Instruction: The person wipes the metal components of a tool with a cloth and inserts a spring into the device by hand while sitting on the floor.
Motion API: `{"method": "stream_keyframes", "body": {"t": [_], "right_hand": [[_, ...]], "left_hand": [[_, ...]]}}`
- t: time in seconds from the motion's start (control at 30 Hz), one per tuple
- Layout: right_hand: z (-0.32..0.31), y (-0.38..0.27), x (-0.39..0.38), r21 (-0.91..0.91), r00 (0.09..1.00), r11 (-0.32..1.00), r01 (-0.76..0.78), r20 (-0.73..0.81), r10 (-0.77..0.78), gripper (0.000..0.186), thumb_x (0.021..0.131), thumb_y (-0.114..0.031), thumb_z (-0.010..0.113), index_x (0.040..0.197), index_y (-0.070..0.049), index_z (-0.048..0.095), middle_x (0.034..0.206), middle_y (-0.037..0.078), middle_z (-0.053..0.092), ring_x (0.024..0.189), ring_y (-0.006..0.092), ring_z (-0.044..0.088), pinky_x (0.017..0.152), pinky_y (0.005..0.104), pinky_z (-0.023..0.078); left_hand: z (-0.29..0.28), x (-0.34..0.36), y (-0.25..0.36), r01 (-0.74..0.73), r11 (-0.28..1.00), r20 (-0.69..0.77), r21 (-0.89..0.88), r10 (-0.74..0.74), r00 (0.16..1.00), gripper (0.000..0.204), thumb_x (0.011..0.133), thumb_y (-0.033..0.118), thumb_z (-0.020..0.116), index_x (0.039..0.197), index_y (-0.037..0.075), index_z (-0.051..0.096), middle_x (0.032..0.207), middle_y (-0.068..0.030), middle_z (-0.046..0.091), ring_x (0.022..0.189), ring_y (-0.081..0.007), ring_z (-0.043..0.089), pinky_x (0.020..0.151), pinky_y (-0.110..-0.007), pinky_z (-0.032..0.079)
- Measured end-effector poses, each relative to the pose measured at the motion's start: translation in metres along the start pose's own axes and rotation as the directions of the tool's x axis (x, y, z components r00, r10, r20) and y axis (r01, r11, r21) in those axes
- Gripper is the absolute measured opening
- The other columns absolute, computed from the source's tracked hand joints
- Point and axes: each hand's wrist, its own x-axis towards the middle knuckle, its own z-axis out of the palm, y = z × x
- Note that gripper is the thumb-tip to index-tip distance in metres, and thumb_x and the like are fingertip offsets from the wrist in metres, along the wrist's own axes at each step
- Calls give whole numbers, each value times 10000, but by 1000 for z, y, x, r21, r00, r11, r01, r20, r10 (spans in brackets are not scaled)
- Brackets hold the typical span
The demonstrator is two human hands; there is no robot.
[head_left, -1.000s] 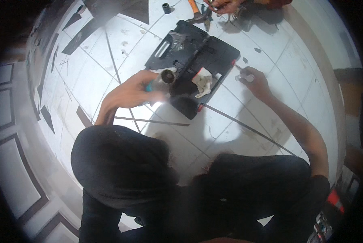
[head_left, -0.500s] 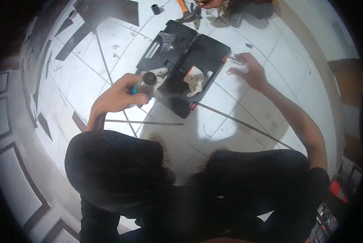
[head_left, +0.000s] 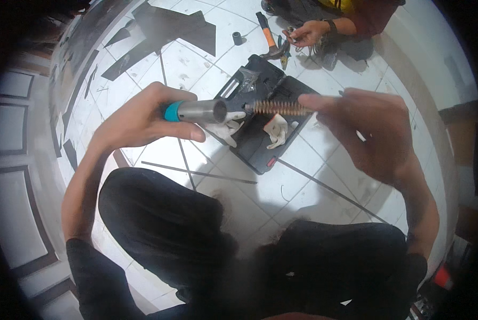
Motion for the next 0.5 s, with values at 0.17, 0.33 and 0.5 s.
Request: {"method": "stream_keyframes", "body": {"t": [0.17,0.33,0.5], "right_hand": [[-20,-27,3,-237,985,962,135,-73,-156,364,815,-14,754,1162,-125,757,610,12,491,472,133,425,454,300,287],[-29,-42,4,-270,982,947,177,-16,-188,417,747,-9,775,1144,-137,768,606,-8,417,471,131,370,447,309,259],[-29,-47,-1,-305,973,931,199,-48,-224,393,739,12,750,1104,-133,779,614,-6,393,476,129,365,451,317,270]], "left_hand": [[-1,-8,37,-119,992,-2,35,119,993,494,708,457,905,835,26,697,581,-33,509,547,-176,475,545,-361,337],[4,-10,42,-165,986,73,11,164,984,500,723,460,900,818,18,687,567,-26,472,528,-173,459,532,-348,328],[7,-13,34,-196,979,81,-54,199,977,513,732,465,895,848,8,692,572,-25,478,529,-168,458,533,-348,334]]}}
